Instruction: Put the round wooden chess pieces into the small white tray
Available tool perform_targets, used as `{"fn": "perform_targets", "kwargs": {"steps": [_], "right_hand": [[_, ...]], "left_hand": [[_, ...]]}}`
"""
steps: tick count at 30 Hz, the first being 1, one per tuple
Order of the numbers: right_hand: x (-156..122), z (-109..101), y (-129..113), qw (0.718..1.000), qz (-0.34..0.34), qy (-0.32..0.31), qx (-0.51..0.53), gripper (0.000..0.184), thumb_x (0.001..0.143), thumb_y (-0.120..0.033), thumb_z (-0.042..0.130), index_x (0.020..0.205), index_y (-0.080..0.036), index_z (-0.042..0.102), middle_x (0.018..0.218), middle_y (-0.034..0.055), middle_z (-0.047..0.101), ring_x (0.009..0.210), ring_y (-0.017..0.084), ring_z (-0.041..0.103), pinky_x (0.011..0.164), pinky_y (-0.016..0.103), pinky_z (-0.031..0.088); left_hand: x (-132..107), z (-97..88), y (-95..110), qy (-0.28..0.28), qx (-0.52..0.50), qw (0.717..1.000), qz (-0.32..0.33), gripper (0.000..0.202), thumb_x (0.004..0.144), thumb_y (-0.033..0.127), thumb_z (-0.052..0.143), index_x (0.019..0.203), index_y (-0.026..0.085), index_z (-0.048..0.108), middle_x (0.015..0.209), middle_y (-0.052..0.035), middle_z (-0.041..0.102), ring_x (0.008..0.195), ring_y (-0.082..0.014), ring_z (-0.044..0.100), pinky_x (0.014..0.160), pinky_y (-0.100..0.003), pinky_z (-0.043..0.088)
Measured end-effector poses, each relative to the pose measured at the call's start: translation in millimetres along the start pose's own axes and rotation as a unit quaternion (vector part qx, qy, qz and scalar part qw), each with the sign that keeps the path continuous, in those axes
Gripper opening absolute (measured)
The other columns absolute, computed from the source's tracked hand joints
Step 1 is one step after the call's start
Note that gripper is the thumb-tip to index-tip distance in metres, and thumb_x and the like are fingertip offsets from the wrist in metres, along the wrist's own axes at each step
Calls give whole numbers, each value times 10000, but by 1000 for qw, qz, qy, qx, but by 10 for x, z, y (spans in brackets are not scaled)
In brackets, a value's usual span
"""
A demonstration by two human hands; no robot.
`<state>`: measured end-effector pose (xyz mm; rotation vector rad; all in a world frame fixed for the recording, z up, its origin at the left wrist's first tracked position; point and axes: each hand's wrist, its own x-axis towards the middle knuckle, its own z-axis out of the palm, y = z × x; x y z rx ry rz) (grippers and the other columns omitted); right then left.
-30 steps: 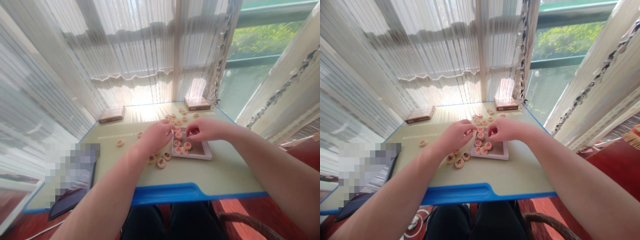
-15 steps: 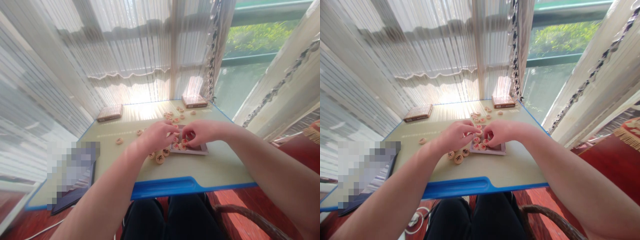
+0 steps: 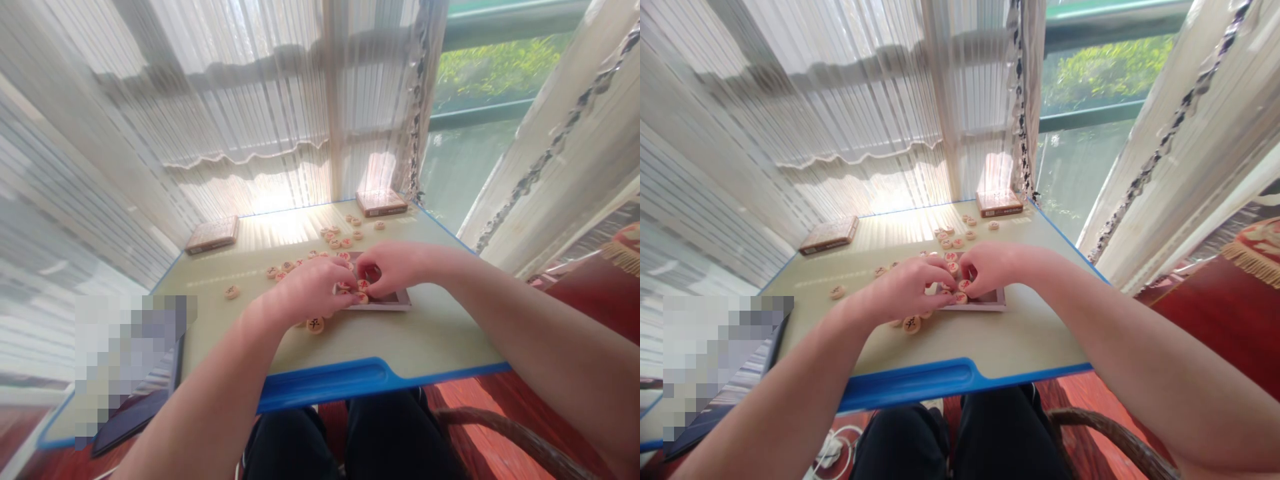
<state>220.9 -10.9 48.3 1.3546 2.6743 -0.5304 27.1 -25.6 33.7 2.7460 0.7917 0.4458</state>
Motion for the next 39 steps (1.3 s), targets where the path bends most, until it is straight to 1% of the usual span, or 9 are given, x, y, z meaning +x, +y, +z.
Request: {"fn": "perform_targets", "kwargs": {"steps": [3, 8, 11, 16, 18, 21, 28, 33, 39], "right_hand": [[-2, -1, -8, 1000, -5, 6, -13, 274, 645, -458, 571, 736, -202, 608, 680, 1, 618, 586, 128, 496, 515, 254, 308], [-18, -3, 4, 1000, 7, -8, -10, 289, 628, -471, 590, 754, -212, 602, 699, -4, 618, 592, 131, 501, 506, 249, 313], [-19, -3, 27, 1000, 7, -24, 12, 311, 619, -474, 611, 778, -207, 590, 707, -8, 613, 599, 130, 506, 510, 247, 324], [13, 14, 45, 997, -23, -42, 61, 322, 659, -497, 598, 788, -201, 593, 726, -9, 615, 633, 133, 515, 535, 250, 328], [28, 25, 48, 997, -27, -38, 61, 344, 666, -525, 595, 771, -197, 591, 710, -9, 608, 626, 132, 506, 536, 254, 319], [47, 46, 53, 998, -32, -23, 55, 372, 668, -552, 595, 768, -193, 594, 698, -9, 599, 615, 128, 489, 538, 255, 308], [62, 81, 35, 996, -68, 20, 46, 329, 694, -509, 587, 745, -185, 592, 660, -13, 573, 581, 113, 452, 532, 253, 284], [61, 91, 31, 996, -69, 23, 50, 348, 710, -530, 563, 747, -186, 597, 656, -14, 571, 578, 113, 456, 537, 253, 288], [72, 98, 31, 997, -62, 34, 44, 384, 717, -565, 545, 749, -187, 605, 681, -3, 597, 593, 119, 468, 527, 248, 284]], "left_hand": [[3, -4, -11, -12, 6, 1000, -5, 188, 796, 330, 619, 912, 216, 712, 917, -26, 653, 833, -160, 587, 768, -251, 434], [13, 5, -26, -34, 14, 999, -16, 196, 808, 355, 611, 862, 203, 723, 858, -27, 650, 792, -154, 584, 741, -247, 425], [23, 3, -35, -25, 9, 1000, -7, 216, 832, 365, 579, 847, 203, 723, 836, -25, 650, 778, -146, 581, 731, -238, 421], [25, 2, -44, -14, 20, 1000, 5, 215, 856, 333, 542, 831, 204, 712, 810, -20, 655, 761, -139, 574, 733, -241, 414], [18, -1, -42, -16, 21, 1000, -2, 205, 848, 330, 549, 810, 205, 707, 785, -14, 653, 751, -138, 571, 729, -241, 412], [2, -16, -40, -11, 20, 999, -34, 177, 800, 348, 597, 785, 205, 700, 755, -6, 649, 735, -139, 565, 683, -233, 410], [-18, -57, -58, -2, -13, 997, -72, 156, 738, 320, 627, 799, 199, 704, 750, 6, 646, 712, -128, 554, 655, -221, 416], [-13, -62, -56, -16, -41, 996, -79, 179, 743, 286, 605, 863, 230, 727, 765, 7, 634, 734, -128, 557, 653, -212, 419], [-16, -85, -41, -26, -50, 996, -75, 189, 748, 230, 574, 842, 246, 737, 799, 3, 624, 780, -137, 554, 693, -214, 431]]}}
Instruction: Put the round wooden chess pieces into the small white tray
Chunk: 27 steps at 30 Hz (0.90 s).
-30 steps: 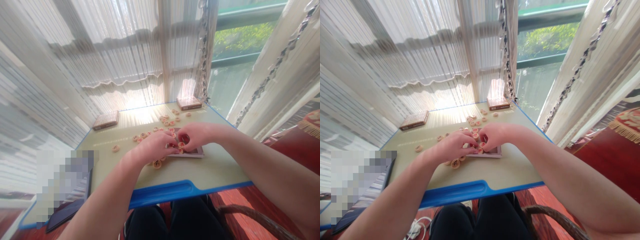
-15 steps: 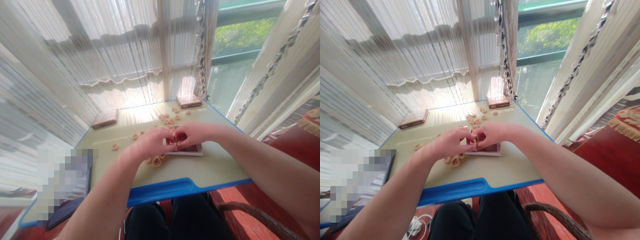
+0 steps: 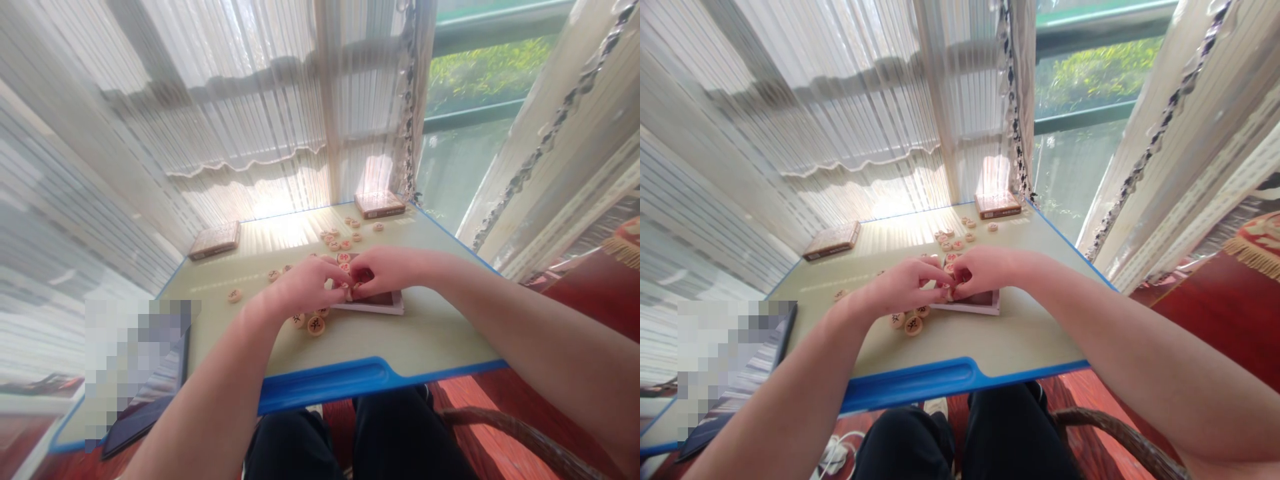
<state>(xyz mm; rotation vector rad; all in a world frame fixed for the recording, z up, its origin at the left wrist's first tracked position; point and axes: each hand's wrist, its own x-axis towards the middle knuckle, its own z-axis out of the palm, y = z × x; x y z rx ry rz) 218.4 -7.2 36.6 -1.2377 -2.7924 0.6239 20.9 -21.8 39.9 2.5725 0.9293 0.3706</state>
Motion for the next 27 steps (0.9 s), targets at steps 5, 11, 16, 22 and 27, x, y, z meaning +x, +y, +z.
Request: {"fn": "perform_targets", "kwargs": {"steps": [5, 11, 16, 22, 27], "right_hand": [[-10, -10, -36, 1000, 1, -2, -9, 390, 735, -552, 531, 779, -178, 635, 696, 15, 616, 591, 122, 467, 519, 249, 274], [-11, -15, -24, 1000, 7, -2, -16, 370, 726, -538, 546, 760, -180, 629, 682, 8, 614, 593, 120, 470, 534, 252, 279], [-14, -29, -32, 1000, 9, -3, -14, 343, 726, -507, 559, 791, -179, 636, 709, 14, 625, 599, 120, 478, 528, 247, 283], [-16, -9, -34, 1000, -1, 0, -15, 348, 744, -515, 537, 780, -182, 629, 684, 7, 611, 590, 120, 472, 527, 251, 282], [-17, 0, -7, 1000, -8, 1, -5, 371, 759, -536, 516, 785, -184, 630, 695, 11, 619, 594, 122, 476, 534, 251, 287]], "left_hand": [[-1, 1, -5, 8, 2, 1000, -10, 156, 715, 229, 602, 808, 234, 727, 769, 9, 624, 749, -134, 552, 666, -213, 430], [-9, -3, -19, 9, 10, 1000, -21, 130, 688, 250, 625, 779, 212, 710, 762, 7, 621, 728, -134, 544, 639, -218, 426], [-15, -7, -34, 13, 30, 999, -20, 136, 699, 235, 609, 777, 212, 718, 751, 3, 625, 702, -127, 535, 634, -218, 423], [-28, -28, 9, 16, 41, 999, -20, 142, 702, 229, 600, 772, 210, 721, 736, -1, 625, 693, -130, 537, 628, -216, 425], [-32, -56, 51, 27, 56, 998, -33, 167, 706, 194, 559, 727, 208, 724, 705, -6, 607, 674, -133, 530, 614, -222, 422]]}}
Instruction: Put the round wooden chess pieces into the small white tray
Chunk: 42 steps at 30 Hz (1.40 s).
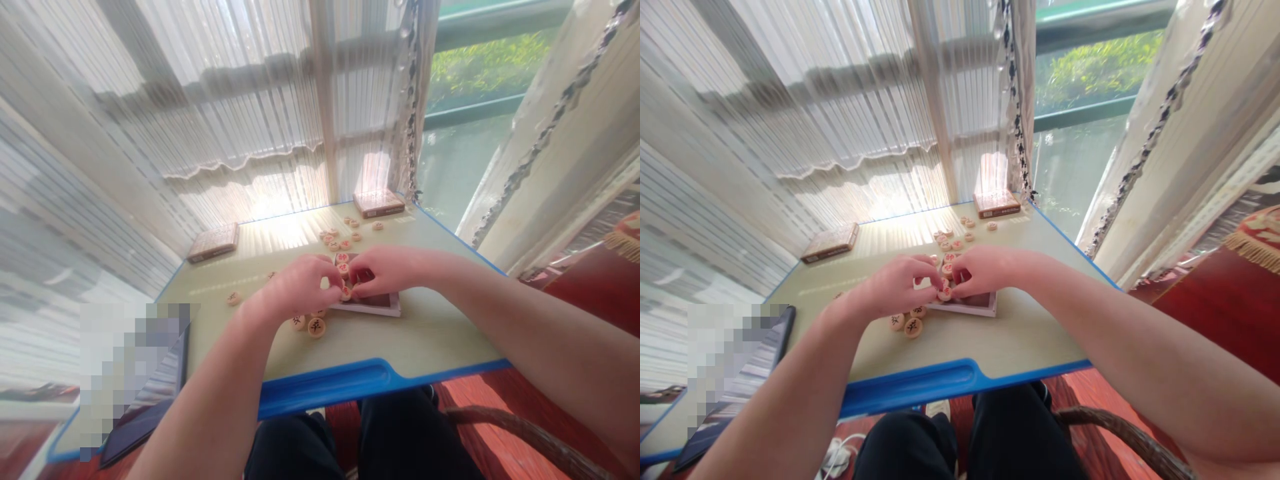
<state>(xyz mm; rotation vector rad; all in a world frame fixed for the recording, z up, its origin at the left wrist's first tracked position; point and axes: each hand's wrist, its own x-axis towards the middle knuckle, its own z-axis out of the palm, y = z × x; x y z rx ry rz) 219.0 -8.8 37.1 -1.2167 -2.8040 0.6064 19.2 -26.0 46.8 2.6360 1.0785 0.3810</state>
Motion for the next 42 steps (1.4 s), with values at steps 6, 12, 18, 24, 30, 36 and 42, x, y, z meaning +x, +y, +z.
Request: {"fn": "perform_targets", "kwargs": {"steps": [6, 12, 18, 24, 30, 36, 42], "right_hand": [[5, 6, -22, 1000, -12, 14, -12, 382, 776, -545, 487, 770, -187, 622, 702, 16, 623, 592, 121, 477, 532, 252, 284], [-14, -28, -77, 998, 34, 30, -41, 399, 744, -568, 498, 717, -190, 622, 682, 23, 628, 575, 126, 476, 522, 261, 276], [-88, -90, -135, 990, 102, 11, -96, 325, 673, -530, 548, 668, -213, 619, 643, 4, 628, 530, 125, 473, 488, 261, 265], [-85, -45, -124, 992, 66, 33, -102, 272, 705, -466, 517, 664, -216, 616, 628, -14, 626, 508, 108, 457, 466, 252, 252], [-42, -6, -164, 988, 46, 125, -81, 247, 695, -439, 557, 721, -211, 651, 647, -12, 630, 544, 106, 467, 491, 248, 255], [22, 97, -194, 974, 48, 205, -79, 274, 702, -473, 571, 779, -236, 684, 665, -19, 643, 544, 105, 471, 511, 245, 252], [33, 127, -154, 973, 46, 210, -85, 284, 717, -492, 569, 784, -244, 688, 693, -12, 660, 550, 112, 493, 510, 251, 250]], "left_hand": [[17, 12, -55, 6, 8, 1000, 4, 203, 707, 174, 509, 652, 193, 703, 715, -12, 609, 644, -126, 522, 621, -235, 423], [6, 22, -110, 51, 11, 999, -10, 157, 688, 190, 548, 708, 190, 703, 758, -14, 618, 671, -134, 538, 630, -242, 424], [-8, 5, -90, 12, -24, 1000, 6, 177, 710, 284, 604, 821, 229, 731, 814, -3, 631, 703, -132, 557, 649, -236, 437], [-7, 7, -126, 3, -25, 1000, -7, 116, 677, 296, 631, 730, 241, 719, 814, 12, 635, 796, -159, 575, 739, -249, 445], [-3, 3, -135, 7, -19, 1000, -21, 122, 688, 295, 614, 730, 234, 710, 786, 8, 624, 760, -153, 570, 709, -254, 441], [15, 11, -154, 4, -22, 999, -40, 163, 670, 365, 641, 740, 230, 700, 783, 5, 619, 783, -166, 563, 676, -255, 424], [17, 9, -170, 6, -12, 999, -48, 170, 653, 377, 649, 685, 210, 659, 724, 15, 601, 733, -151, 546, 624, -242, 395]]}}
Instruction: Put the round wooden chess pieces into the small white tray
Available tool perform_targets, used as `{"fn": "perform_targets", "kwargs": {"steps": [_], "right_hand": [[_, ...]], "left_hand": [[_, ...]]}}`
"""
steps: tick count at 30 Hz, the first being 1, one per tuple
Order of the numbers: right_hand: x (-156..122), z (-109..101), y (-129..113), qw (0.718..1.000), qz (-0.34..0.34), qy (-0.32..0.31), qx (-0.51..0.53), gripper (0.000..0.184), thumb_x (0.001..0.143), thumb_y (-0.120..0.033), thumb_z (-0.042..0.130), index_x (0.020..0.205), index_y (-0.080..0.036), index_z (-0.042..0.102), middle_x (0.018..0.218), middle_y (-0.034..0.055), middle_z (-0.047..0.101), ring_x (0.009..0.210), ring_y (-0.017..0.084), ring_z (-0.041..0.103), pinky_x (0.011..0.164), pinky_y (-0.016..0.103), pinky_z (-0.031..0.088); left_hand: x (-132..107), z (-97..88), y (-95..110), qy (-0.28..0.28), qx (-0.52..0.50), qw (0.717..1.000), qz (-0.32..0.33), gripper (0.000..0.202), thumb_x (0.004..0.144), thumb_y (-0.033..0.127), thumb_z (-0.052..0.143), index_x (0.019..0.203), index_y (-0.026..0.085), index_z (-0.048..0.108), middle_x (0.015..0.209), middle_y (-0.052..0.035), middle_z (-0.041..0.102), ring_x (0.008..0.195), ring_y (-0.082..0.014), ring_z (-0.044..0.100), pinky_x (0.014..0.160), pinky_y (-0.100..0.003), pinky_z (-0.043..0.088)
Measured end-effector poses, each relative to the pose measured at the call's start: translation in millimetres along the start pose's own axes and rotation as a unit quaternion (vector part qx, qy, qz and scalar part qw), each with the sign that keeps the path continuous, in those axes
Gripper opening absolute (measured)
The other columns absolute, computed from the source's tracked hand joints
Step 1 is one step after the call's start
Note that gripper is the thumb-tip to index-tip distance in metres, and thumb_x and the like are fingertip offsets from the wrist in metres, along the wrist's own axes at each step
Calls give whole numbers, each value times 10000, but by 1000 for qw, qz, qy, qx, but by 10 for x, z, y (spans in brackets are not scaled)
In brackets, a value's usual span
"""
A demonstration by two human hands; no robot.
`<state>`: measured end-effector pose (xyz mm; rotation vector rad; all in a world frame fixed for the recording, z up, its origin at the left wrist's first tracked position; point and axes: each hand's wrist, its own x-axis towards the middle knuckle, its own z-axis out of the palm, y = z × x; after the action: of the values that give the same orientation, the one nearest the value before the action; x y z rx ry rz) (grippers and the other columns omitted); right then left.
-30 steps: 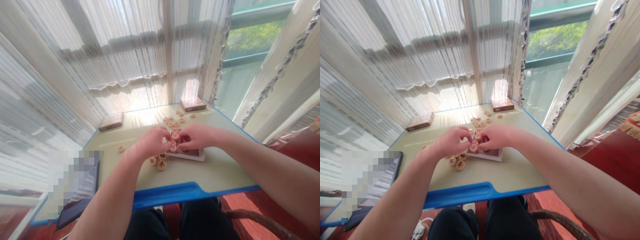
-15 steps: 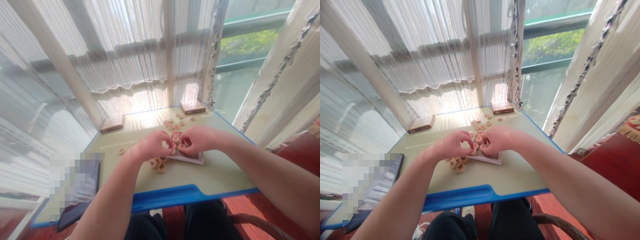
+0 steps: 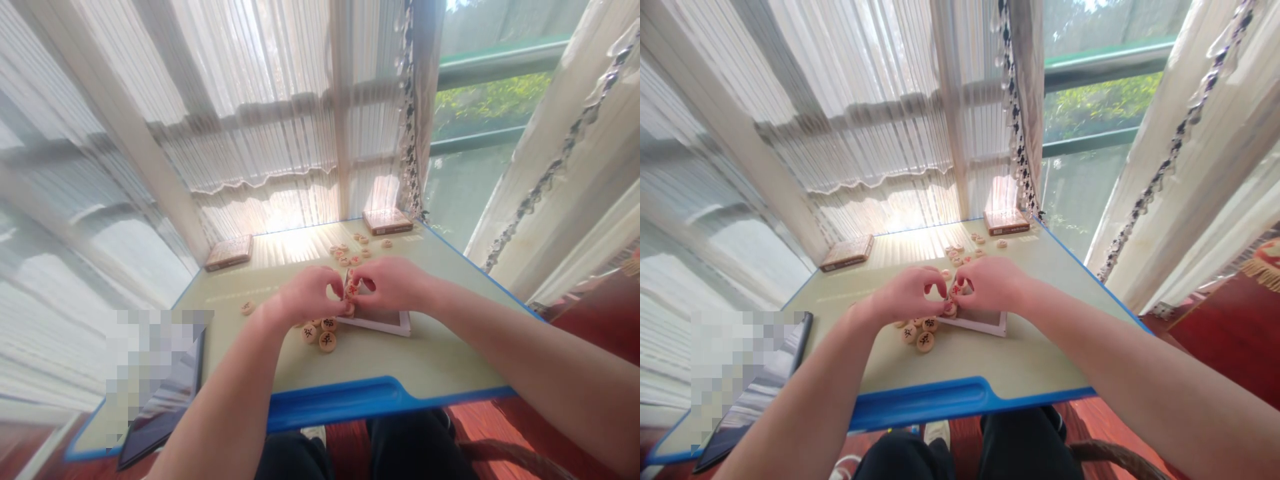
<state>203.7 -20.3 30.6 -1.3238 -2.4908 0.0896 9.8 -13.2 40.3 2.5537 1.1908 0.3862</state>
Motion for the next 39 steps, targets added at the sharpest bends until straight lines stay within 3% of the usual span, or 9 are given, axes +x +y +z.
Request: {"fn": "perform_targets", "kwargs": {"steps": [10, 21, 26, 33, 39], "right_hand": [[6, 36, 38, 999, -40, -3, -3, 268, 741, -466, 574, 846, -247, 686, 850, 9, 704, 743, 169, 595, 605, 259, 345], [-13, 22, 29, 996, -89, -9, -7, 201, 734, -345, 585, 873, -241, 686, 891, 7, 689, 767, 167, 604, 624, 259, 372], [-2, 31, 52, 993, -108, -31, 15, 190, 746, -273, 566, 881, -239, 694, 865, 11, 686, 745, 154, 592, 610, 252, 363], [6, 34, 41, 993, -104, -27, 40, 215, 773, -360, 559, 855, -210, 689, 801, 30, 671, 677, 145, 555, 574, 248, 333], [4, 39, 60, 990, -136, -37, 32, 175, 732, -213, 553, 855, -218, 678, 780, 8, 661, 636, 124, 519, 567, 237, 317]], "left_hand": [[-8, -49, -9, -43, -9, 997, -67, 276, 615, 460, 666, 724, 207, 643, 664, 25, 556, 639, -131, 517, 532, -225, 355], [-17, -68, -2, -82, -35, 992, -94, 286, 611, 462, 652, 746, 210, 640, 650, 35, 560, 607, -123, 518, 516, -219, 360], [-20, -60, -26, -73, -26, 994, -82, 280, 618, 451, 638, 753, 206, 645, 692, 26, 591, 628, -124, 526, 523, -219, 368], [-18, -41, -68, -66, -33, 995, -70, 342, 602, 493, 648, 788, 207, 650, 726, 17, 608, 586, -115, 527, 501, -218, 372], [-16, -36, -28, -27, -20, 998, -58, 263, 623, 407, 635, 788, 203, 644, 750, 16, 630, 615, -120, 537, 530, -222, 389]]}}
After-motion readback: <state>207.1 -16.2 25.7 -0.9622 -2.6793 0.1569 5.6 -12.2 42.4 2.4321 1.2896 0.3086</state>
